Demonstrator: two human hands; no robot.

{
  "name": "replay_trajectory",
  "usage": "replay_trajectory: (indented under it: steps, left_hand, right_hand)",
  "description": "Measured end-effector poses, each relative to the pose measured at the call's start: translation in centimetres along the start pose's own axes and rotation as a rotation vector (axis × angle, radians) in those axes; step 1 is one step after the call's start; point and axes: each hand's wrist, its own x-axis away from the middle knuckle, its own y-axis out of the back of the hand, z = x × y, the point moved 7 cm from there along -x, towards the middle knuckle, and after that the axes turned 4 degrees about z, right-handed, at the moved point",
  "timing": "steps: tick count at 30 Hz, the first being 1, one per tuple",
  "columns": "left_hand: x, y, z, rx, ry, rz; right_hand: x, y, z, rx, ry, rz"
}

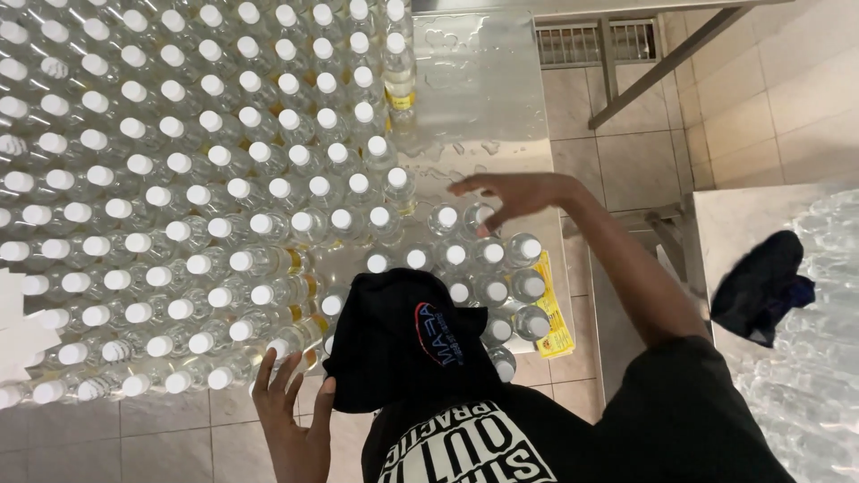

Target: Manually applying adhesive labels to plastic water bottles in a production facility.

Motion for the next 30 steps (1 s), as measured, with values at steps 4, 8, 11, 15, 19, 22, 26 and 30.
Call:
replay_trajectory:
  steps: [4,8,11,15,19,22,26,30]
  left_hand:
    - [-0.8,-0.8,-2.5,0.085,0.09,0.129]
    - [-0.2,-0.5,-5.4,0.065,0.06,0.22]
    - [0.4,0.1,-5.9,0.133,-0.004,0.252]
    - [1.4,2.4,-4.5,0.085,-0.091,0.268]
    - [1.7,4.2,-1.7,0.147,-0.118,0.283]
    - [1.4,4.6,-0.3,0.164,-0.215,0.324]
    - [1.4,4.9,-0.5,0.142,-0.326,0.416]
    - [1.4,5.3,-0.6,0.13,-0.411,0.496]
  right_hand:
    - [2.9,-2.9,-1.8,-0.055,-0.08,-0.042]
    - [2.3,-2.3,-4.0,-0.244,0.008,-0.305]
    - [1.5,-1.0,-6.1,-0.279,0.063,-0.616]
    - [5.9,-0.4,-3.3,-0.149,-0.18,-0.909]
    - [12.7,-0.4,5.7,0.203,0.05,-1.254]
    - [15.9,-2.7,13.9,0.507,0.078,-1.318]
    - [15.2,-5.2,17.5,0.284,-0.19,-1.176]
    - [8.5,-7.9,15.7,-0.058,-0.298,-1.01]
